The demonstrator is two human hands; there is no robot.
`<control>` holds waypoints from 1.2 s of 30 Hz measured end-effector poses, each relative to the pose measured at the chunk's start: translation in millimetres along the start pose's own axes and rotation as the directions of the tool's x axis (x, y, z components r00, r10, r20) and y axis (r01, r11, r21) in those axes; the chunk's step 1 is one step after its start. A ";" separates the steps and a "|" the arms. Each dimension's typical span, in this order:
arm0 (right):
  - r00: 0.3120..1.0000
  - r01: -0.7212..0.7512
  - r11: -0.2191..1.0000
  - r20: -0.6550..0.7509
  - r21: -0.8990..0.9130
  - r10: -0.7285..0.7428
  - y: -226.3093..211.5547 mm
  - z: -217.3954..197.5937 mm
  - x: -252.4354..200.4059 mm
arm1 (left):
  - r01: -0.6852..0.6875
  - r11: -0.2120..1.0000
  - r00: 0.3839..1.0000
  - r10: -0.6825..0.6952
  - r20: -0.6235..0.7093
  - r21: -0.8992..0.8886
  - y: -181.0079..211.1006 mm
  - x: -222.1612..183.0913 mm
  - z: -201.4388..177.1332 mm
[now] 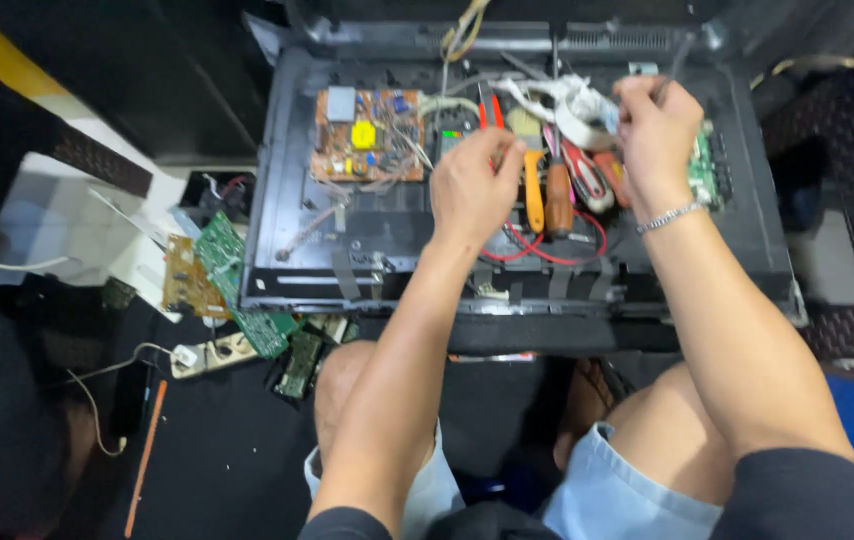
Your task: Repairing and diagnosing internal components of a television using a multimeter and hand tools.
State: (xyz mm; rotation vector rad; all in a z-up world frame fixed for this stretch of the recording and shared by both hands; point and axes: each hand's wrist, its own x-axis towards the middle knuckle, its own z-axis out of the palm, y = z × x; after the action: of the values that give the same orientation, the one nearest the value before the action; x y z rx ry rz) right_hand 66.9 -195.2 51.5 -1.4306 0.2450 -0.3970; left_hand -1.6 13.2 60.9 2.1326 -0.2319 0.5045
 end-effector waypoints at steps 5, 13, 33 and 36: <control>0.999 0.048 0.995 -0.019 0.084 -0.047 9.2 -7.6 16.4 | 0.077 0.995 0.996 -0.075 -0.041 0.067 4.3 2.9 -4.6; 0.991 0.113 0.992 -0.083 0.054 -0.108 21.6 -9.2 28.4 | 0.309 0.951 0.939 -0.305 0.161 -0.002 20.1 3.8 -14.6; 0.580 0.813 0.321 0.729 -0.486 -0.364 -2.7 -8.4 -49.2 | 0.294 0.929 0.955 -0.279 0.097 -0.225 29.3 -10.8 -12.7; 0.592 0.805 0.330 0.702 -0.493 -0.396 -4.0 -10.9 -54.5 | 0.249 0.932 0.966 -0.258 0.002 -0.262 22.5 -11.9 -1.7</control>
State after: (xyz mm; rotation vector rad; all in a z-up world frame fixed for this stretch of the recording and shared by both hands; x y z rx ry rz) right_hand 12.6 -183.2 50.1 -2.4783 -0.7030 -0.5991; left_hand -20.5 1.4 73.3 1.8609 -0.0004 0.3364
